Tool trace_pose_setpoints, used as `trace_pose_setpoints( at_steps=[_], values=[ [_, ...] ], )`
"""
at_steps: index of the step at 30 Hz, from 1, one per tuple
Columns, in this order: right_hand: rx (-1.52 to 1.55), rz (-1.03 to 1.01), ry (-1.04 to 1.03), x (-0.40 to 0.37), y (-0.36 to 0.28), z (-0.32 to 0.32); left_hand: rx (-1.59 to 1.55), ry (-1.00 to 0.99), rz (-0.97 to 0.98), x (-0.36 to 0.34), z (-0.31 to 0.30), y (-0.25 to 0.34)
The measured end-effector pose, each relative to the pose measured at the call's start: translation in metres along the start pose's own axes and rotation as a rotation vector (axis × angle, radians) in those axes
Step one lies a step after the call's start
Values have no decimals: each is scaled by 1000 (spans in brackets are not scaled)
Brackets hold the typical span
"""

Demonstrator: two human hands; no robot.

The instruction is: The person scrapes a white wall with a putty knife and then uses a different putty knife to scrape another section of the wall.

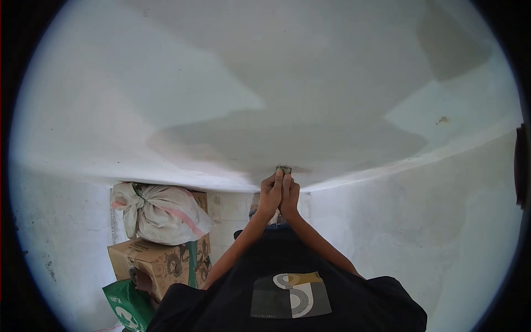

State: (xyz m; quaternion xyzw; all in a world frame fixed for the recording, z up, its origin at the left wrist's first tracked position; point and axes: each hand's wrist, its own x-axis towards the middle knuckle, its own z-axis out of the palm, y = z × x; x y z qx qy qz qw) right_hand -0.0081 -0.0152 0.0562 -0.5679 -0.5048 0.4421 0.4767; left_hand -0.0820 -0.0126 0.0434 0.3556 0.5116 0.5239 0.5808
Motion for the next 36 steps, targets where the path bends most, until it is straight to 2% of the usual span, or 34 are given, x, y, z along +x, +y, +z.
trace_pose_setpoints(
  at_steps=[3,5,8,13,16,21,24,27,29,32,36],
  values=[
    [18,-7,62,-2,12,8,23,25,-18,-2,0,5],
    [-18,86,41,0,15,5,-54,40,-29,-4,5,15],
    [57,30,22,2,-1,3,-37,22,25,-7,7,41],
    [22,-26,76,3,-22,9,-39,40,-24,0,3,33],
    [1,-35,87,-6,-8,4,-67,5,-37,-7,7,22],
    [-5,-50,106,-1,-20,7,-70,18,-32,-5,7,38],
    [-6,-19,56,2,-27,4,-77,-62,11,-2,8,44],
    [-5,-32,124,-3,-27,8,-136,17,-72,-8,10,40],
    [33,-33,84,-4,-33,5,-82,-19,-3,-13,8,54],
    [-53,-45,80,-3,-21,7,-111,-9,-49,-4,3,26],
    [-30,-59,111,-7,-29,9,-115,6,-13,-10,5,37]
  ],
)
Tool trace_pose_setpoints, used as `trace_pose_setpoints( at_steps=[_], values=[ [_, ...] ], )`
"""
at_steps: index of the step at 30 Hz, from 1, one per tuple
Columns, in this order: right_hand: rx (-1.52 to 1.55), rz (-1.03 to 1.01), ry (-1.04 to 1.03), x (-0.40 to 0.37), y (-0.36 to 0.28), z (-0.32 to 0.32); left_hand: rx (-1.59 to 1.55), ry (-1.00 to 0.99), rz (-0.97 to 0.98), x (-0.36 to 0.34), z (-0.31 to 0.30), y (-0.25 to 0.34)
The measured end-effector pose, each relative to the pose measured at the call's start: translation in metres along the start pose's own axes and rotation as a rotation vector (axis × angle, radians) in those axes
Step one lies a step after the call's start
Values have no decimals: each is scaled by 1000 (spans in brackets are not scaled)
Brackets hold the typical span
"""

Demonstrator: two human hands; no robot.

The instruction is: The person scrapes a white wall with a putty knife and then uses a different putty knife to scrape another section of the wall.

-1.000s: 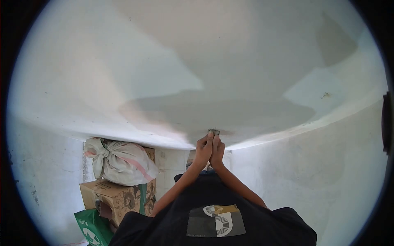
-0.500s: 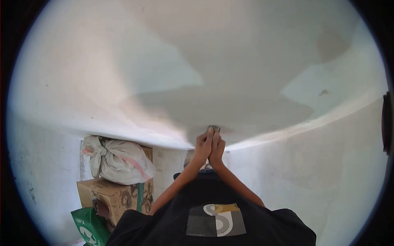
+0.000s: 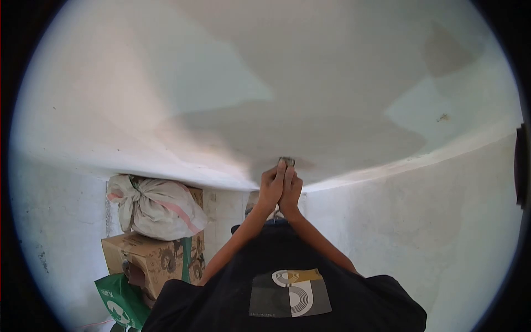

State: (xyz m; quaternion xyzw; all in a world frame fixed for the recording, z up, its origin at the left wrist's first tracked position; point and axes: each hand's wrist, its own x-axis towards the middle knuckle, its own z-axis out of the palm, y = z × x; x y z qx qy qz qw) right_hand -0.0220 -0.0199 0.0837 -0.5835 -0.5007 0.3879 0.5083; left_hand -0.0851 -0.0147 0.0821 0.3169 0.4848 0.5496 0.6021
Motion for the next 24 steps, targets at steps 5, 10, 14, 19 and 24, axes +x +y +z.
trace_pose_setpoints(
  at_steps=[5,10,14,19,24],
  values=[
    [35,-30,14,2,0,5,14,17,-25,1,1,8],
    [3,13,-6,6,33,6,72,-7,39,12,-6,-23],
    [27,103,-64,6,65,3,26,34,-34,9,-7,-32],
    [39,77,-61,4,85,8,109,14,13,17,-21,-66],
    [37,59,-76,6,59,7,104,10,29,9,-20,-50]
  ],
)
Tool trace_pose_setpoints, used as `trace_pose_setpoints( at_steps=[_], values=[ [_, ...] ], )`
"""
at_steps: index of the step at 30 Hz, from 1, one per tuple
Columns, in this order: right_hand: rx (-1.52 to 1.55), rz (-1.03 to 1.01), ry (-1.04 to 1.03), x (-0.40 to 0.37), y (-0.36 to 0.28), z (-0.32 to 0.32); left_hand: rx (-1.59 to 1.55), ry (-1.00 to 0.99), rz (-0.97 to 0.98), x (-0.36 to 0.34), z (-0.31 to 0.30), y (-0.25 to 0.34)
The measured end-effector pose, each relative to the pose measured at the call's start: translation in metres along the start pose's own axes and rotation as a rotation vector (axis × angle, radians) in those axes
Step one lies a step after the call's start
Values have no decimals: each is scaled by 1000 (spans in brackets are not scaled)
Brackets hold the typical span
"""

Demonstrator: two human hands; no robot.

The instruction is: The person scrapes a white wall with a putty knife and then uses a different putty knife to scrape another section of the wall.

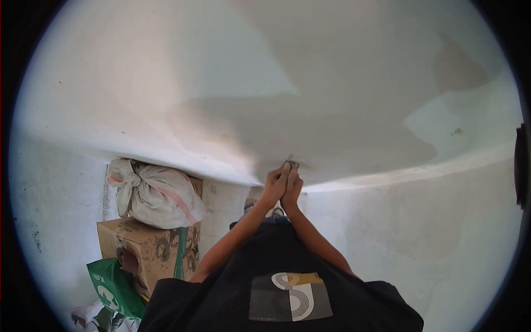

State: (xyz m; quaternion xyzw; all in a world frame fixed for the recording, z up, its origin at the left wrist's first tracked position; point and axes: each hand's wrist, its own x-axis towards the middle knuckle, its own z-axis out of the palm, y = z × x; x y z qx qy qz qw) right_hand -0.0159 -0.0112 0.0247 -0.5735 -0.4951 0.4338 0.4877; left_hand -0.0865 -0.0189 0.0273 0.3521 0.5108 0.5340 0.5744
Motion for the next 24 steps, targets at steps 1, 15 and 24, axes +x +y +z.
trace_pose_setpoints(
  at_steps=[1,15,24],
  values=[
    [7,136,-51,-1,13,-3,-7,-9,-50,0,-4,-13],
    [-9,181,-38,-4,52,2,-78,-17,-133,16,-13,-64],
    [20,226,-83,-1,57,6,-28,-32,-175,14,-21,-73]
  ],
)
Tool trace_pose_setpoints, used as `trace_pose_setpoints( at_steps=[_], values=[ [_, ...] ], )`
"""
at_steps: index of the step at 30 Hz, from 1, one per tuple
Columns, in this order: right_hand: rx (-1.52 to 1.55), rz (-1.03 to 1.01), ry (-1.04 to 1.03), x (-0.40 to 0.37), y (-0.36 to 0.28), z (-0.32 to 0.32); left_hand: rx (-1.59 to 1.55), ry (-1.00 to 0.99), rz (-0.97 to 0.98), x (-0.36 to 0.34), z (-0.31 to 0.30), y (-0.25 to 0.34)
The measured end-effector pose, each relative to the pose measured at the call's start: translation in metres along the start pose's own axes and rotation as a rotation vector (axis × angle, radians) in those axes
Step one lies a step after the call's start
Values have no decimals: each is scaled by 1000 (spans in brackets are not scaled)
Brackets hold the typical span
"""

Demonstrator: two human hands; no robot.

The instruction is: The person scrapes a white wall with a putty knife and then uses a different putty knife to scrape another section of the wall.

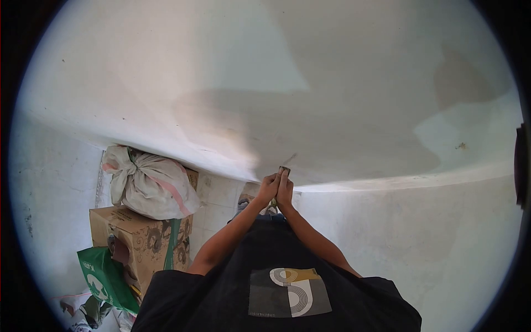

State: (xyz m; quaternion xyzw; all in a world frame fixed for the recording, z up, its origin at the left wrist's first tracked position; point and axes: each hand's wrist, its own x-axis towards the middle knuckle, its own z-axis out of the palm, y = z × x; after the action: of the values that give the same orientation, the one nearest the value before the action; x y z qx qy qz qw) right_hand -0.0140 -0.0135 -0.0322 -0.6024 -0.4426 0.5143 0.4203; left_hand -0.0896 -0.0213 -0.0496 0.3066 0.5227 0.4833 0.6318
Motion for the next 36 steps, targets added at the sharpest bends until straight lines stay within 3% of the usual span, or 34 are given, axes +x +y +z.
trace_pose_setpoints(
  at_steps=[3,9,12,17,25,30,34,36],
  values=[
    [-29,-15,-27,9,-5,-4,47,-47,101,5,0,14],
    [-19,-68,19,4,-16,-3,-23,-17,12,-6,8,31],
    [-56,-75,26,-3,-24,-3,-59,-110,43,-2,4,32],
    [-70,-128,64,0,-31,0,-87,-85,33,-3,10,41],
    [-31,-73,20,-3,-15,1,-72,-3,-55,-4,5,26],
    [-49,-95,33,-3,-8,1,-65,-89,34,1,0,17],
    [-105,-100,56,3,-12,3,-30,-29,-27,2,1,18],
    [-136,-90,68,-5,-8,-2,-31,-95,8,5,-1,11]
  ],
)
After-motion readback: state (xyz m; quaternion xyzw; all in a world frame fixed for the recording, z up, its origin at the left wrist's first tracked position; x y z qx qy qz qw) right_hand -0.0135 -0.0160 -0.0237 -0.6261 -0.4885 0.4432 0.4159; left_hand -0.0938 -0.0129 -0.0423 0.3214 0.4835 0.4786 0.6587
